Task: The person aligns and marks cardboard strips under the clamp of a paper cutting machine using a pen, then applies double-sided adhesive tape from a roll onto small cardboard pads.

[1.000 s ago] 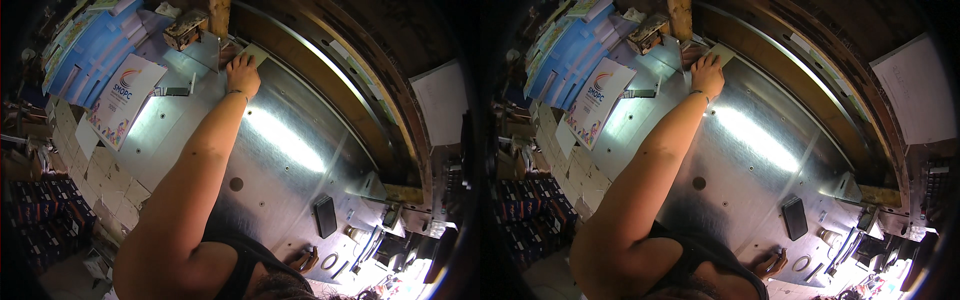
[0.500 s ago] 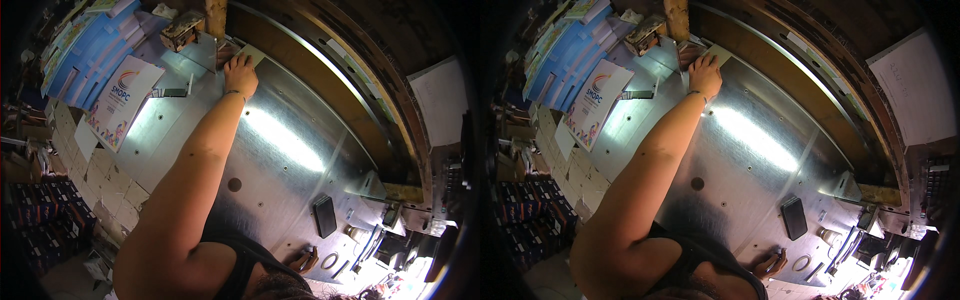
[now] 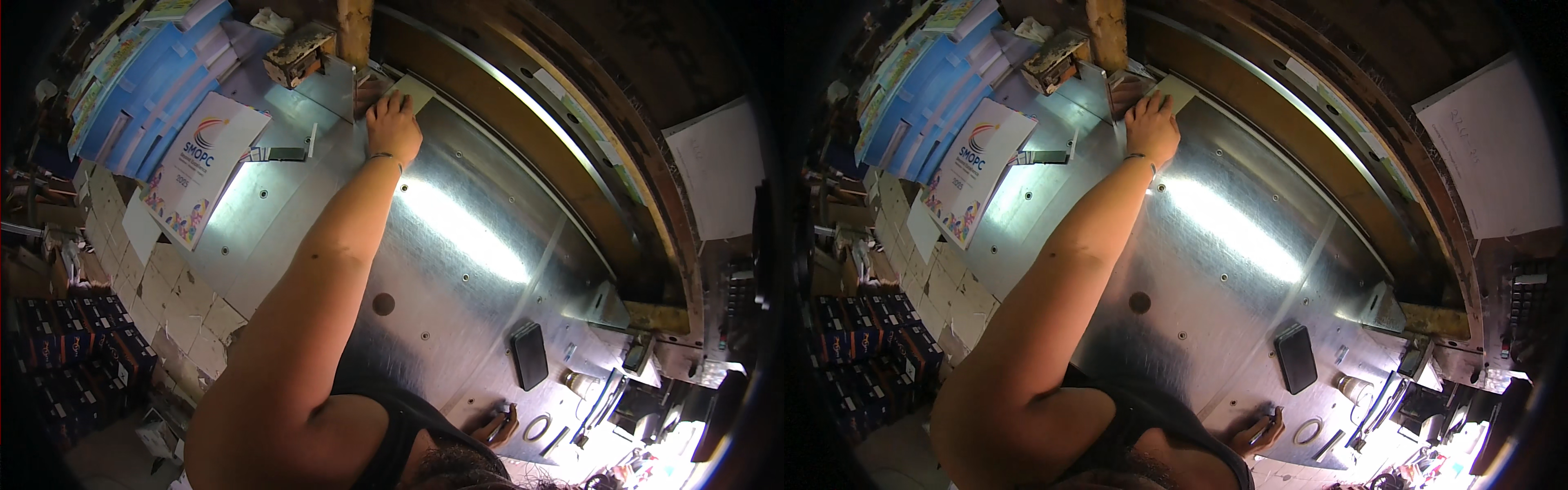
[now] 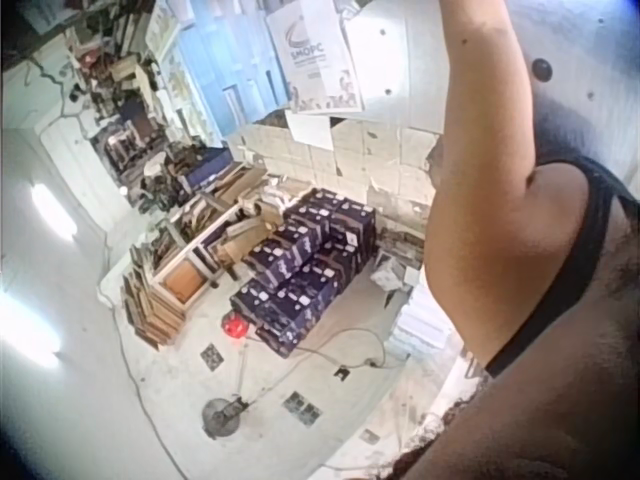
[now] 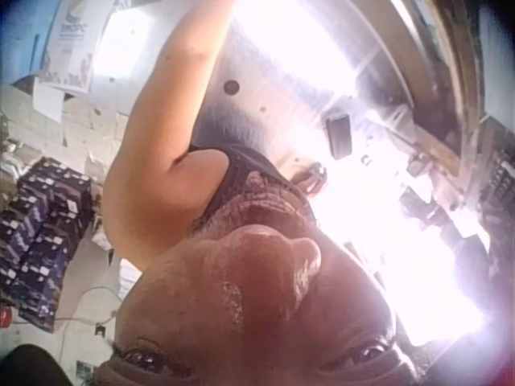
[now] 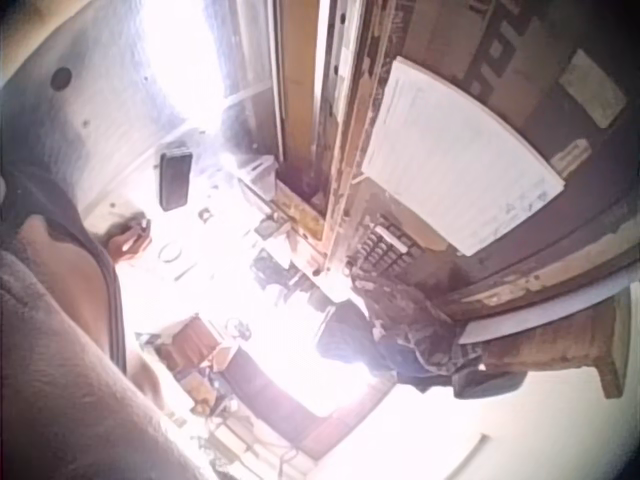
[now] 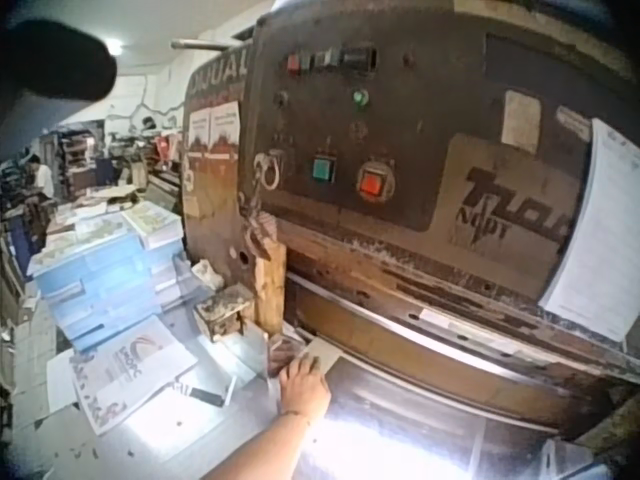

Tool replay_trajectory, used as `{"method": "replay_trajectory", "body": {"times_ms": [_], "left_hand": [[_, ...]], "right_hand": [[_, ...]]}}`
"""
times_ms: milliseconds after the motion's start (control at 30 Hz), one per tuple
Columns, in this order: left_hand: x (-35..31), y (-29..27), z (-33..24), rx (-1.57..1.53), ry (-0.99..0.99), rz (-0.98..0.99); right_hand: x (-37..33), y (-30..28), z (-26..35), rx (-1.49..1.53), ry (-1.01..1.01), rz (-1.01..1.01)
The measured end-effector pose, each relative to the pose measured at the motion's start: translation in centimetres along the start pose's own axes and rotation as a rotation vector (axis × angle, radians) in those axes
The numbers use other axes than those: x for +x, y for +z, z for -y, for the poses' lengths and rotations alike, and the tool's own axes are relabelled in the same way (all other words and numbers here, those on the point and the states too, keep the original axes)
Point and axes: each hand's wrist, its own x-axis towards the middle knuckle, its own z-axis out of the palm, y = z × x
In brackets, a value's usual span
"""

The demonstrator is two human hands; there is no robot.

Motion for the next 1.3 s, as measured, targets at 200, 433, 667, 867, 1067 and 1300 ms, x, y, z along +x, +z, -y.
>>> {"method": "replay_trajectory", "body": {"times_ms": [200, 433, 667, 867, 1067, 1300], "left_hand": [[0.0, 0.2, 0.1, 0.013, -0.012, 0.007], [0.0, 0.2, 0.1, -0.003, -0.007, -0.003], [0.0, 0.5, 0.1, -0.030, -0.010, -0.020], [0.2, 0.5, 0.1, -0.009, -0.014, -0.001], [0.2, 0.5, 0.1, -0.010, -0.013, 0.003], [0.2, -0.1, 0.2, -0.041, -0.019, 0.055]], "right_hand": [[0.2, -0.2, 0.2, 0.002, 0.003, 0.031], [0.2, -0.7, 0.5, 0.000, 0.004, 0.072], [0.0, -0.9, 0.7, 0.010, 0.010, 0.073], [0.2, -1.0, 1.2, 0.018, 0.076, 0.092], [0.0, -0.7, 0.4, 0.012, 0.033, 0.071], [-0.5, -0.9, 0.4, -0.018, -0.002, 0.048]]}}
